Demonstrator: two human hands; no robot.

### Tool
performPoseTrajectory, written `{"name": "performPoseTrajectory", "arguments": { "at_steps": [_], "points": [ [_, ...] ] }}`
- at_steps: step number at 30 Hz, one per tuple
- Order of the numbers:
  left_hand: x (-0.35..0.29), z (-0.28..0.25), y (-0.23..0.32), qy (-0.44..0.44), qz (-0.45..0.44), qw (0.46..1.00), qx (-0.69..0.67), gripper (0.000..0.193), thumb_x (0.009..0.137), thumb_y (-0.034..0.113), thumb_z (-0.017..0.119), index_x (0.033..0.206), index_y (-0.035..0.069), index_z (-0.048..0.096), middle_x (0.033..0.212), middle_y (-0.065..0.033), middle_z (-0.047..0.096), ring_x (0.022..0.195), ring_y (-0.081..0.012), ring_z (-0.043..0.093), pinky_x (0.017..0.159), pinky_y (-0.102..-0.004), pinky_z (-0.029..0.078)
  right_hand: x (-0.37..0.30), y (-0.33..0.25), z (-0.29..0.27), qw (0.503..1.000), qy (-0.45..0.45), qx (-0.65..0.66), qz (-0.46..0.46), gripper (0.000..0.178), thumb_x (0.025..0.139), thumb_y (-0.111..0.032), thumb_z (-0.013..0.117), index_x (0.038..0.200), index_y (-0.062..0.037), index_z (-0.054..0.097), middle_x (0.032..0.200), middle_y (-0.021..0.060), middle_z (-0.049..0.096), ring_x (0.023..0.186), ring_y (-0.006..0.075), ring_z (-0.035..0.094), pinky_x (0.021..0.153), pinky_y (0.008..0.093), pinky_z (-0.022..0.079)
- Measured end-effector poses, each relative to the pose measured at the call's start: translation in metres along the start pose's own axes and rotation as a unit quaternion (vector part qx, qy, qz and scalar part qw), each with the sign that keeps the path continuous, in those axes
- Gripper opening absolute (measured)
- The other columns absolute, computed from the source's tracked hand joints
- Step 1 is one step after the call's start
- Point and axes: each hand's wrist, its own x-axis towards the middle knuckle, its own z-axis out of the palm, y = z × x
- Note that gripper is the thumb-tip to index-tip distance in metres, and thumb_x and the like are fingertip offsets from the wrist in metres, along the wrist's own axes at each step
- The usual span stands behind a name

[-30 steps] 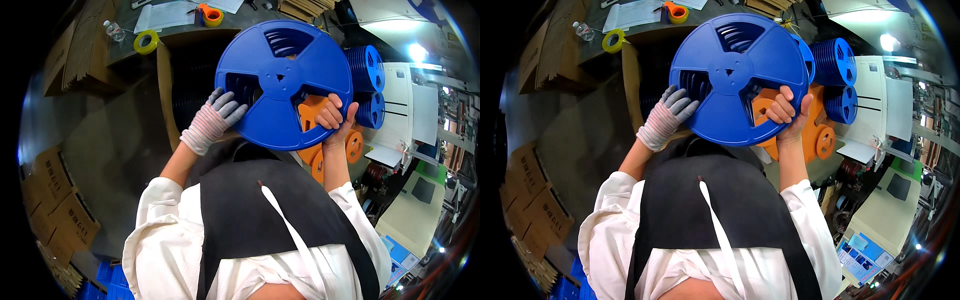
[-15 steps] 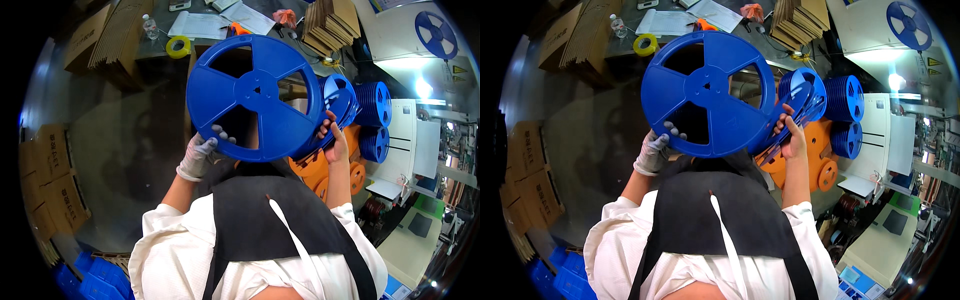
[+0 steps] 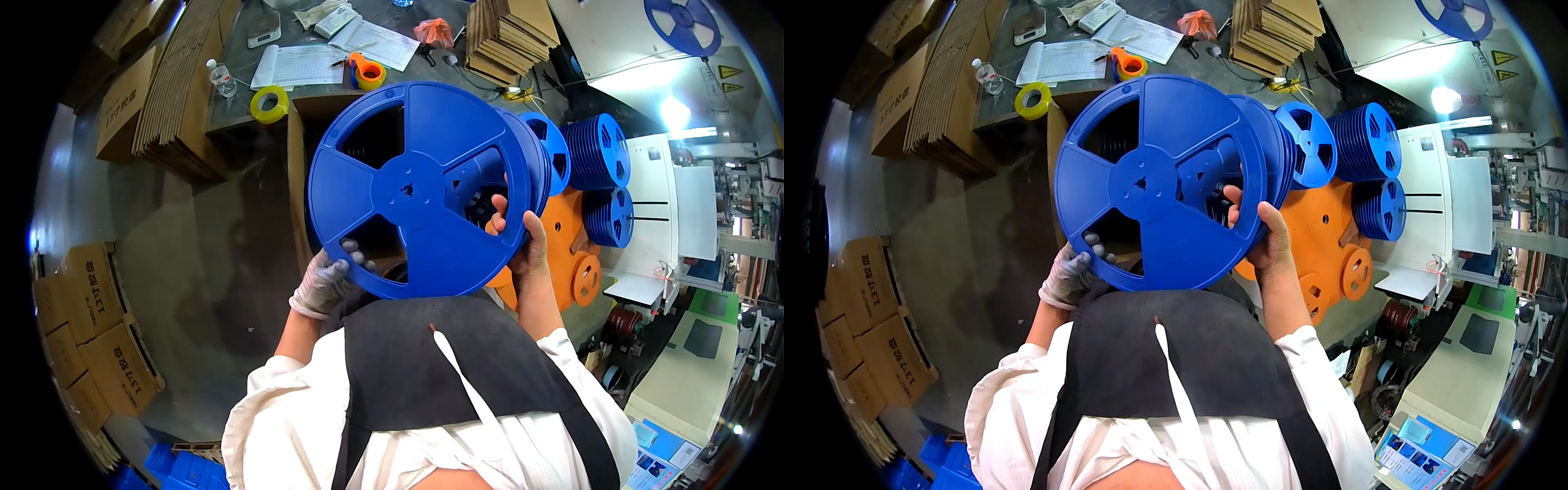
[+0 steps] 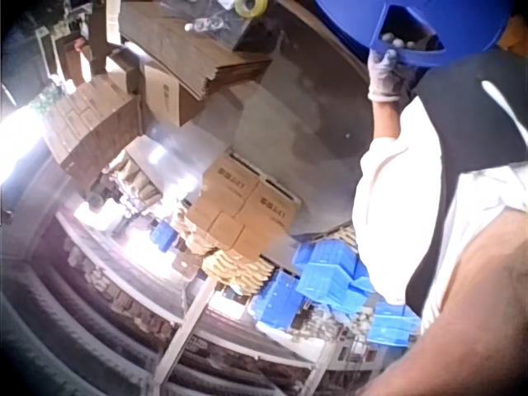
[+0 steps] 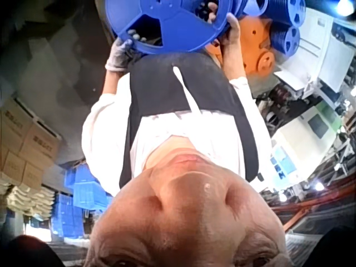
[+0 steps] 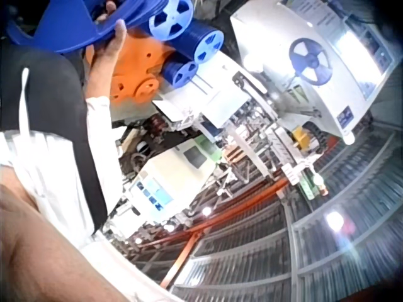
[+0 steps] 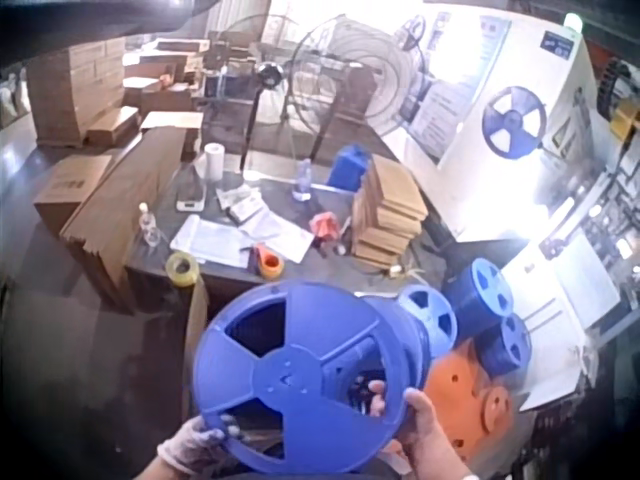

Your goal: The person repeatedly picks up blue plastic spools from a stack and places them into a cardboard box. They handle the spools one at a time, rotating them slightly before placing them inside the box.

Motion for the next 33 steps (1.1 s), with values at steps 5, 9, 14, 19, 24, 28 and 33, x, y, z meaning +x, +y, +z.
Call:
{"name": "performPoseTrajectory", "arguments": {
  "at_steps": [5,9,14,19,24,28,33],
  "points": [
    [0.012,0.010,0.017,0.081,0.130,0.979,0.132,0.049,0.093,0.011,0.057,0.140,0.005,0.043,0.125,-0.0127,0.058,0.115,-0.0276,0.057,0.102,-0.0367,0.043,-0.006,0.002,0.005,0.998,-0.013,-0.057,-0.007,0.066,0.075,-0.030,0.069,0.131,-0.0022,0.050,0.091,0.0142,0.069,0.073,0.0179,0.067,0.061,0.0277,0.058],
    [0.048,0.018,0.049,0.299,0.320,0.749,0.498,0.056,0.095,0.014,0.055,0.145,0.004,0.034,0.144,-0.0161,0.042,0.132,-0.0286,0.042,0.111,-0.0353,0.032,-0.006,-0.002,0.003,0.989,-0.013,-0.134,0.057,0.048,0.070,-0.042,0.068,0.090,0.0018,0.069,0.075,0.0113,0.067,0.068,0.0171,0.066,0.060,0.0269,0.056],
    [0.116,0.157,0.049,-0.010,0.450,0.375,0.810,0.048,0.083,0.015,0.065,0.130,0.013,0.055,0.132,-0.0131,0.053,0.128,-0.0328,0.046,0.112,-0.0489,0.030,-0.005,0.004,0.008,0.992,0.005,-0.107,0.073,0.047,0.073,-0.036,0.068,0.101,0.0022,0.066,0.081,0.0115,0.067,0.069,0.0182,0.065,0.061,0.0290,0.056],
    [0.179,0.190,0.042,-0.062,0.404,0.333,0.850,0.018,0.086,0.030,0.059,0.088,0.013,0.066,0.087,-0.0114,0.065,0.090,-0.0325,0.063,0.095,-0.0445,0.045,-0.008,0.006,0.009,0.995,-0.012,-0.091,0.048,0.061,0.076,-0.028,0.068,0.127,-0.0004,0.050,0.086,0.0113,0.066,0.071,0.0206,0.064,0.062,0.0331,0.057],
    [0.185,0.049,0.098,0.152,0.055,0.785,0.598,0.044,0.098,0.040,0.045,0.121,0.006,0.061,0.107,-0.0162,0.067,0.101,-0.0263,0.063,0.093,-0.0369,0.047,-0.018,0.006,-0.007,0.998,0.001,-0.063,0.008,0.073,0.076,-0.027,0.067,0.141,-0.0067,0.040,0.086,0.0080,0.065,0.071,0.0198,0.062,0.066,0.0363,0.055],
    [0.101,-0.019,0.053,0.219,0.001,0.931,0.293,0.041,0.098,0.040,0.052,0.119,0.005,0.058,0.109,-0.0055,0.063,0.099,-0.0151,0.058,0.094,-0.0318,0.047,-0.028,0.010,-0.037,0.999,0.036,-0.021,-0.010,0.071,0.079,-0.025,0.066,0.143,-0.0125,0.038,0.091,0.0049,0.067,0.074,0.0175,0.060,0.068,0.0345,0.049],
    [0.023,0.001,0.004,0.147,0.013,0.986,0.081,0.036,0.096,0.028,0.058,0.128,0.012,0.055,0.106,-0.0092,0.066,0.093,-0.0222,0.067,0.079,-0.0377,0.058,-0.019,0.012,-0.063,0.997,0.004,0.075,0.014,0.068,0.086,-0.019,0.063,0.147,-0.0158,0.033,0.101,0.0046,0.068,0.081,0.0150,0.060,0.072,0.0320,0.048]
  ]
}}
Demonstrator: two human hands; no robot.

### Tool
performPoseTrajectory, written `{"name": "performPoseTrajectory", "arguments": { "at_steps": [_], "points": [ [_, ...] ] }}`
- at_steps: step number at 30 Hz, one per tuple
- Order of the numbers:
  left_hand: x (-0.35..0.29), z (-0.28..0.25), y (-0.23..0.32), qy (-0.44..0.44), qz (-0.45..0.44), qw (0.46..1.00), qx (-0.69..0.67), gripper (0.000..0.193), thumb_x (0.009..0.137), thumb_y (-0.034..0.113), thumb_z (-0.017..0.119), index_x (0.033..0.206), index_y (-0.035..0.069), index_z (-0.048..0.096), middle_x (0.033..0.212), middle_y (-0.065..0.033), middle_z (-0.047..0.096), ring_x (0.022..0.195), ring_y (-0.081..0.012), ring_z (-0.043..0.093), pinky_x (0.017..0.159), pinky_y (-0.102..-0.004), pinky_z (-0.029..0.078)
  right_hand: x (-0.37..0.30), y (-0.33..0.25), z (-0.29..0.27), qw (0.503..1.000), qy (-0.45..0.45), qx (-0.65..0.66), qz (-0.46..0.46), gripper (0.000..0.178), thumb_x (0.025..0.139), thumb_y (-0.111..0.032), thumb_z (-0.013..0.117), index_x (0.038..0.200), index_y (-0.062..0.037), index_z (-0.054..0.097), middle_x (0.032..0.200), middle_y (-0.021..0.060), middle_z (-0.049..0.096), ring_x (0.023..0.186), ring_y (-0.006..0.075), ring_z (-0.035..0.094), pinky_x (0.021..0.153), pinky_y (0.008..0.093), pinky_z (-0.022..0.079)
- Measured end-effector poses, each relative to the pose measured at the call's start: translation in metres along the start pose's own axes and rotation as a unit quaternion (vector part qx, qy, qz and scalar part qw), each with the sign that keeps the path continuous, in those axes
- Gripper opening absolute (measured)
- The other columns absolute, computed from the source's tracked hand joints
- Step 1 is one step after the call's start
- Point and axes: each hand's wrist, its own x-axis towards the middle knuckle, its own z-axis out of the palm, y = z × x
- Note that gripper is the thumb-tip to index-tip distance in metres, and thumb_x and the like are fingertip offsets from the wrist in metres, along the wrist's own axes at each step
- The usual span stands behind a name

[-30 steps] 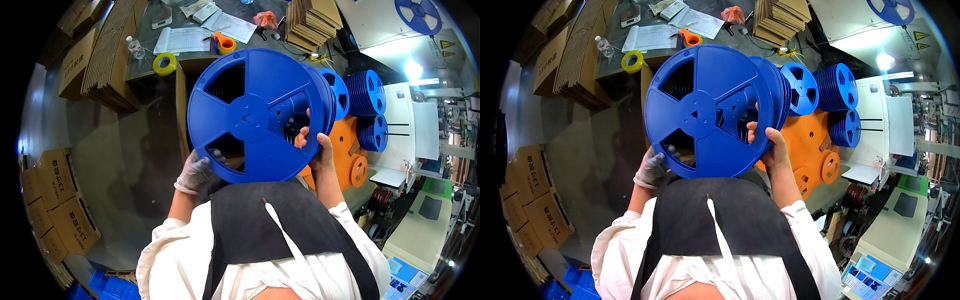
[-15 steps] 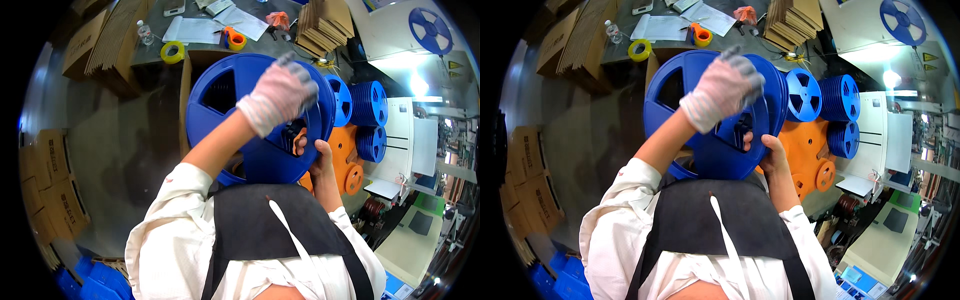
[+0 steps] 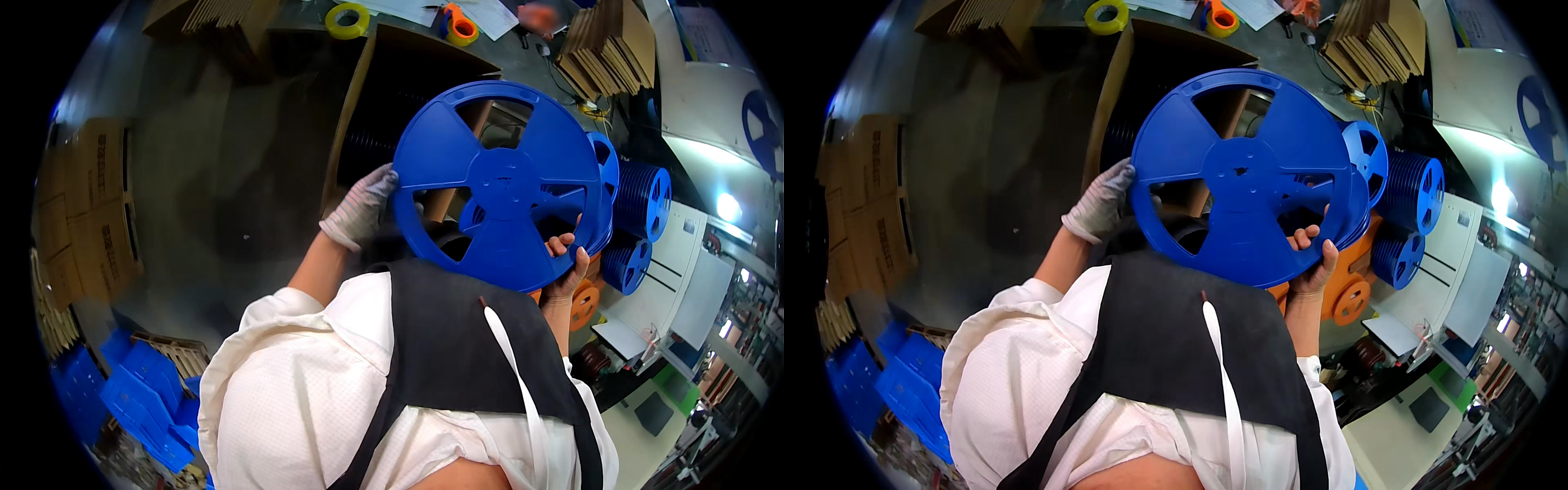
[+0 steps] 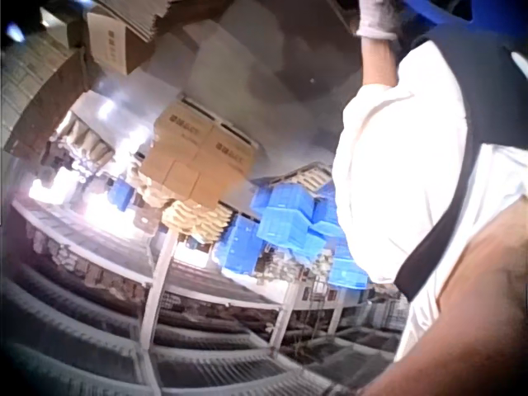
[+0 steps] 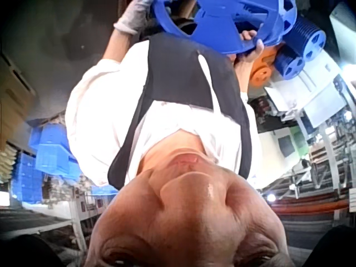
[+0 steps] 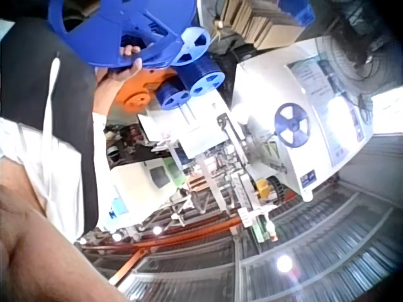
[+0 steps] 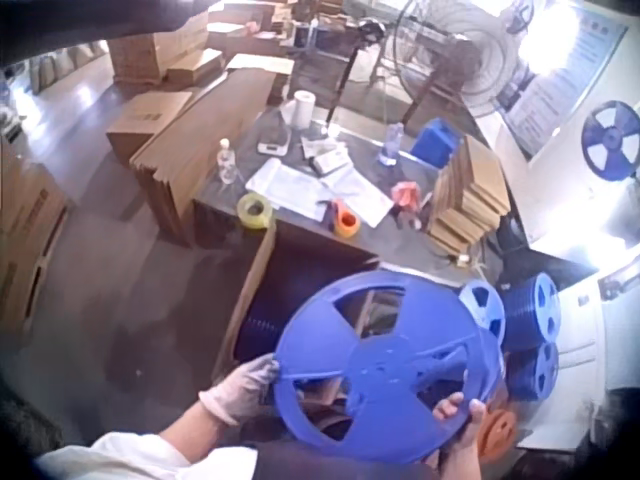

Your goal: The person repeatedly picks up blue plastic spools from a stack and places them into a cardboard box. They handle the spools one at a time, rotating them slightly before placing them inside the box.

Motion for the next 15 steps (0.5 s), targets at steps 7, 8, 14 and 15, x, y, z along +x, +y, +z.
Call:
{"name": "performPoseTrajectory", "arguments": {
  "at_steps": [7,8,14,15],
  "points": [
    [-0.031,0.025,0.007,-0.057,-0.005,0.994,-0.090,0.054,0.092,0.021,0.064,0.141,0.019,0.042,0.112,-0.0131,0.065,0.101,-0.0285,0.066,0.087,-0.0416,0.056,0.023,0.002,-0.001,0.999,-0.029,0.035,0.025,0.068,0.086,-0.020,0.063,0.147,-0.0162,0.034,0.110,0.0068,0.067,0.085,0.0144,0.060,0.076,0.0324,0.052],
    [-0.029,0.022,0.008,-0.065,0.010,0.993,-0.094,0.054,0.092,0.021,0.064,0.141,0.018,0.041,0.112,-0.0134,0.065,0.101,-0.0292,0.066,0.087,-0.0416,0.057,0.027,0.002,0.003,0.999,-0.037,0.027,0.029,0.067,0.086,-0.021,0.063,0.147,-0.0167,0.034,0.112,0.0070,0.067,0.086,0.0141,0.060,0.078,0.0329,0.053],
    [-0.008,-0.004,0.020,-0.064,0.074,0.993,-0.069,0.051,0.091,0.017,0.065,0.137,0.013,0.045,0.107,-0.0127,0.066,0.097,-0.0301,0.068,0.082,-0.0413,0.059,0.049,0.007,0.036,0.995,0.048,-0.079,0.033,0.077,0.086,-0.031,0.068,0.147,-0.0059,0.028,0.131,0.0173,0.056,0.113,0.0294,0.060,0.097,0.0459,0.050],
    [-0.010,-0.002,0.025,-0.069,0.074,0.992,-0.082,0.049,0.091,0.015,0.065,0.136,0.012,0.047,0.106,-0.0121,0.066,0.098,-0.0286,0.067,0.084,-0.0412,0.058,0.051,0.007,0.034,0.995,0.042,-0.086,0.035,0.072,0.088,-0.033,0.066,0.144,-0.0020,0.033,0.132,0.0189,0.055,0.122,0.0313,0.054,0.103,0.0475,0.045]
  ]
}}
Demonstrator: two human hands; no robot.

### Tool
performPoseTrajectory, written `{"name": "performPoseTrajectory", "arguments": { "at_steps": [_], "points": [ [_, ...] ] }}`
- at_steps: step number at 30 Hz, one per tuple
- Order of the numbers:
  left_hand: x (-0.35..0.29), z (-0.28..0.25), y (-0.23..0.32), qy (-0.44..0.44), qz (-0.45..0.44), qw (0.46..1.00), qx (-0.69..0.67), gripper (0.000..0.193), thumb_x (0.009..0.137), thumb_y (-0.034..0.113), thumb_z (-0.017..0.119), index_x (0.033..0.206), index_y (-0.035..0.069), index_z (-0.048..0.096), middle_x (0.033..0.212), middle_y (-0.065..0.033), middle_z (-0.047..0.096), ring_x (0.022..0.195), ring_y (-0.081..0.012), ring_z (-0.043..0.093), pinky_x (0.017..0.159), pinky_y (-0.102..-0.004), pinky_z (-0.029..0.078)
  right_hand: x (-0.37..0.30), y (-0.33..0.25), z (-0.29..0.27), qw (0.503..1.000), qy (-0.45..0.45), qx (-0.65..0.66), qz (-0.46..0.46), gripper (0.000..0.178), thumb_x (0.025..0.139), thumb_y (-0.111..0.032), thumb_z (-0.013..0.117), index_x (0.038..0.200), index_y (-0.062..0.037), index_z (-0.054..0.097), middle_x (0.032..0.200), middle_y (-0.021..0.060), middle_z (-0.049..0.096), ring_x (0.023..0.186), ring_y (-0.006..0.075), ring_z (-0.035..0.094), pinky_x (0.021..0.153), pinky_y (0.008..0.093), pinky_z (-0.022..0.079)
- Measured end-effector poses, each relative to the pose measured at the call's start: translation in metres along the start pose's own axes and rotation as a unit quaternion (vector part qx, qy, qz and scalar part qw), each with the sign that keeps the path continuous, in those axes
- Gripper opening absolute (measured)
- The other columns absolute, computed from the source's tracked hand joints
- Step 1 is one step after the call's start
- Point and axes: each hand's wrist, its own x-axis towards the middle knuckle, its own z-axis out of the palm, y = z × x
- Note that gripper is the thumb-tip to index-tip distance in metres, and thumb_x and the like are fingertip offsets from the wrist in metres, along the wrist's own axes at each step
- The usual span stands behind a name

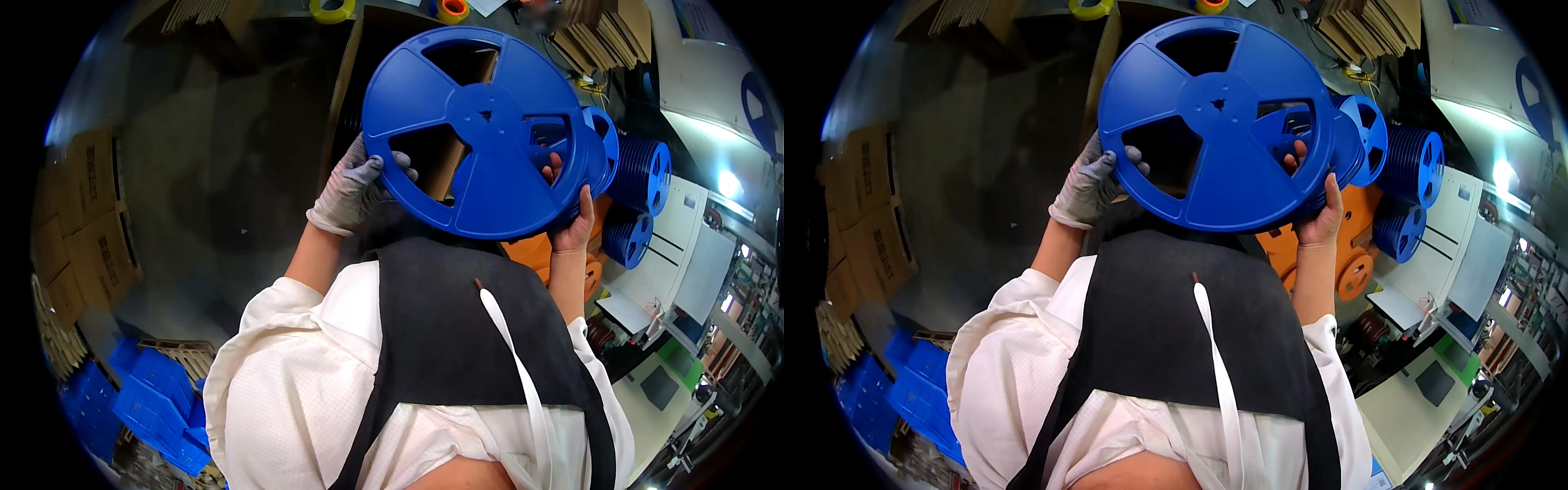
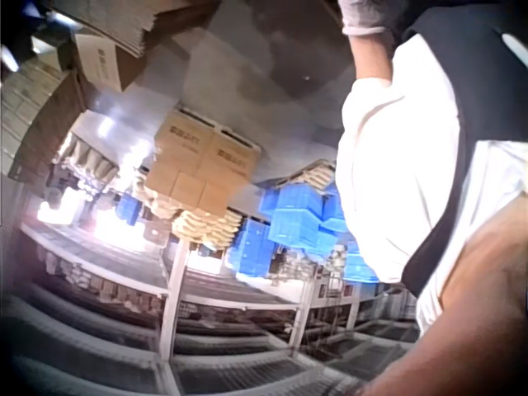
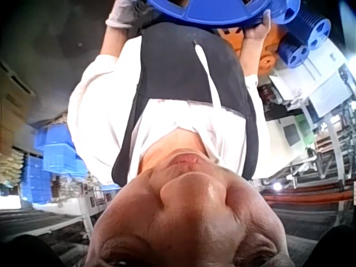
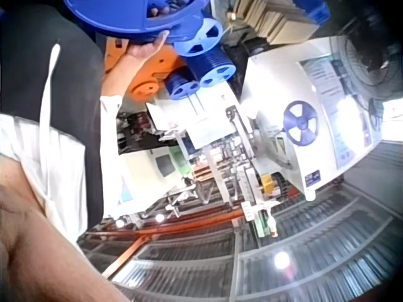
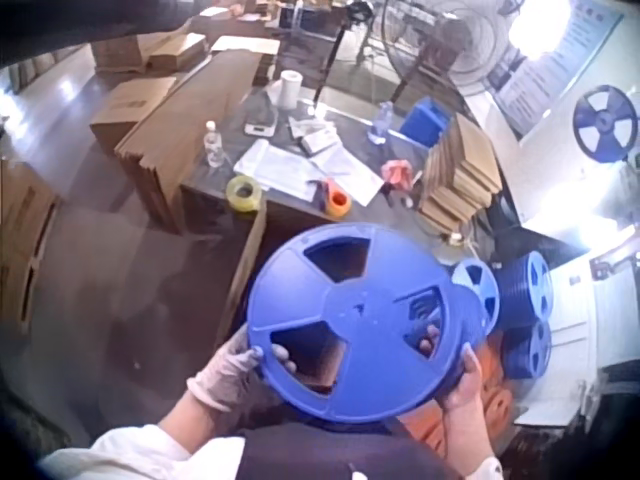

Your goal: The person repeatedly picks up blue plastic spools from a stack and places them into a cardboard box. They handle the spools one at a time, rotating them slightly before placing them inside the box.

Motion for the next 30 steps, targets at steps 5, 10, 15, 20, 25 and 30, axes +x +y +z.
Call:
{"name": "performPoseTrajectory", "arguments": {
  "at_steps": [5,10,15,20,25,30],
  "points": [
    [0.003,-0.007,-0.004,0.017,0.044,0.999,-0.004,0.046,0.091,0.012,0.063,0.135,0.013,0.048,0.106,-0.0125,0.066,0.098,-0.0265,0.066,0.091,-0.0419,0.055,0.000,-0.009,-0.029,0.999,0.020,0.013,0.028,0.053,0.095,-0.033,0.056,0.134,0.0020,0.047,0.127,0.0186,0.057,0.118,0.0301,0.056,0.098,0.0424,0.048],
    [0.009,-0.012,0.000,0.110,0.056,0.986,0.109,0.046,0.095,0.004,0.053,0.138,0.012,0.042,0.107,-0.0137,0.063,0.100,-0.0256,0.064,0.091,-0.0413,0.055,-0.008,-0.011,-0.031,0.990,0.134,-0.006,0.045,0.048,0.098,-0.033,0.050,0.126,0.0054,0.050,0.109,0.0143,0.063,0.100,0.0266,0.061,0.094,0.0420,0.049],
    [0.048,-0.041,-0.021,0.178,0.072,0.914,0.358,0.056,0.094,-0.004,0.045,0.145,0.014,0.032,0.102,-0.0092,0.061,0.089,-0.0182,0.063,0.078,-0.0306,0.053,-0.018,-0.008,-0.062,0.985,0.153,0.063,0.043,0.042,0.100,-0.037,0.046,0.111,0.0028,0.056,0.074,0.0027,0.048,0.067,0.0163,0.047,0.071,0.0341,0.044],
    [0.102,-0.120,-0.054,0.262,0.103,0.615,0.736,0.067,0.091,0.000,0.048,0.151,0.015,0.023,0.096,-0.0132,0.064,0.080,-0.0259,0.064,0.074,-0.0360,0.050,-0.024,-0.012,-0.060,0.978,0.198,0.065,0.010,0.040,0.101,-0.037,0.044,0.106,0.0006,0.055,0.069,0.0006,0.043,0.062,0.0136,0.042,0.063,0.0310,0.040],
    [0.153,-0.150,-0.058,0.298,0.151,0.569,0.751,0.064,0.093,0.004,0.048,0.150,0.017,0.022,0.097,-0.0190,0.064,0.081,-0.0320,0.063,0.075,-0.0393,0.049,-0.031,-0.015,-0.079,0.979,0.193,0.068,0.002,0.038,0.101,-0.035,0.044,0.106,0.0006,0.055,0.068,0.0007,0.045,0.062,0.0133,0.043,0.063,0.0313,0.041],
    [0.182,-0.160,-0.051,0.286,0.065,0.615,0.732,0.064,0.093,0.000,0.049,0.150,0.014,0.024,0.105,-0.0190,0.062,0.089,-0.0314,0.061,0.081,-0.0370,0.048,-0.035,-0.015,-0.094,0.978,0.194,0.076,-0.005,0.036,0.101,-0.034,0.043,0.105,-0.0005,0.056,0.068,0.0005,0.045,0.062,0.0131,0.044,0.064,0.0314,0.042]
  ]
}}
